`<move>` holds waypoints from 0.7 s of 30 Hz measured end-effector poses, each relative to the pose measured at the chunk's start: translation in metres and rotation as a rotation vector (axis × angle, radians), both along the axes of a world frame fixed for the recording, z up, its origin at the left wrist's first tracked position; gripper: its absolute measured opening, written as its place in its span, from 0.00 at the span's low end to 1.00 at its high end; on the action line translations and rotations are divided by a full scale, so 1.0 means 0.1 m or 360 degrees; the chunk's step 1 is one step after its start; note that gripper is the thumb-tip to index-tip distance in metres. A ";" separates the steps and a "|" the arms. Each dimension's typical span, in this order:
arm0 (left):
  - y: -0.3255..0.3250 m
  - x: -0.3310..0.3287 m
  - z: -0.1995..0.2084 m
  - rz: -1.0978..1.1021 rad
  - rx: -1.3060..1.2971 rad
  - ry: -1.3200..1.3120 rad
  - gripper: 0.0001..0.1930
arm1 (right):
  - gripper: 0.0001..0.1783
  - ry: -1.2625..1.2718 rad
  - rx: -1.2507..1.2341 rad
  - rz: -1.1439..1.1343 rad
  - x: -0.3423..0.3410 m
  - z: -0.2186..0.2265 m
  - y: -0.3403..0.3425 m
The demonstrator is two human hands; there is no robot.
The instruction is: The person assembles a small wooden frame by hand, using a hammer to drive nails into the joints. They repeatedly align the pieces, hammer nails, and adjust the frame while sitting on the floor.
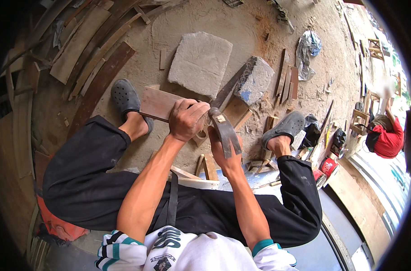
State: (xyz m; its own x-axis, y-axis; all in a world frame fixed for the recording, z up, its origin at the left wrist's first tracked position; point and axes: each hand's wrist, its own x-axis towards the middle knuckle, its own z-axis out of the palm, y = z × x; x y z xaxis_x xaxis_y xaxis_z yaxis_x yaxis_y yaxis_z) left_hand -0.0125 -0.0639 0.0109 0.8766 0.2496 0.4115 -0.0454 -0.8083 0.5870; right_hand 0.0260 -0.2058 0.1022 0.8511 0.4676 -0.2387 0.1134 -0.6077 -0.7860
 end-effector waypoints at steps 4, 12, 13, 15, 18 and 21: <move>-0.01 0.01 -0.01 0.0008 0.0001 -0.0020 0.10 | 0.06 0.0005 -0.0048 -0.0028 -0.02 0.01 -0.01; 0.01 0.00 -0.02 0.0007 -0.0009 -0.0022 0.09 | 0.04 -0.0111 -0.0007 0.0039 0.00 -0.01 -0.01; 0.00 0.01 -0.02 0.0000 -0.0020 -0.0024 0.09 | 0.04 -0.0164 0.0016 0.0054 -0.03 -0.09 -0.02; 0.02 0.00 0.01 -0.0035 -0.0033 -0.0009 0.09 | 0.05 -0.0005 0.0051 0.0055 -0.03 -0.20 -0.04; 0.03 0.00 0.06 -0.0052 -0.0032 -0.0010 0.10 | 0.07 -0.0185 0.0061 0.0036 -0.04 -0.20 -0.05; 0.00 0.00 0.07 -0.0049 -0.0029 -0.0021 0.10 | 0.07 -0.0241 0.0141 -0.0020 -0.07 -0.22 -0.09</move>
State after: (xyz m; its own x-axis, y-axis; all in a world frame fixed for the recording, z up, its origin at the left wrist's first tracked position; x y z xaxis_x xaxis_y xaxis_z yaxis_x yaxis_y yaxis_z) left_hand -0.0122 -0.0637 0.0175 0.8785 0.2299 0.4188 -0.0782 -0.7956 0.6008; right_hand 0.0190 -0.2145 0.0805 0.8801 0.4701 -0.0659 0.2273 -0.5391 -0.8110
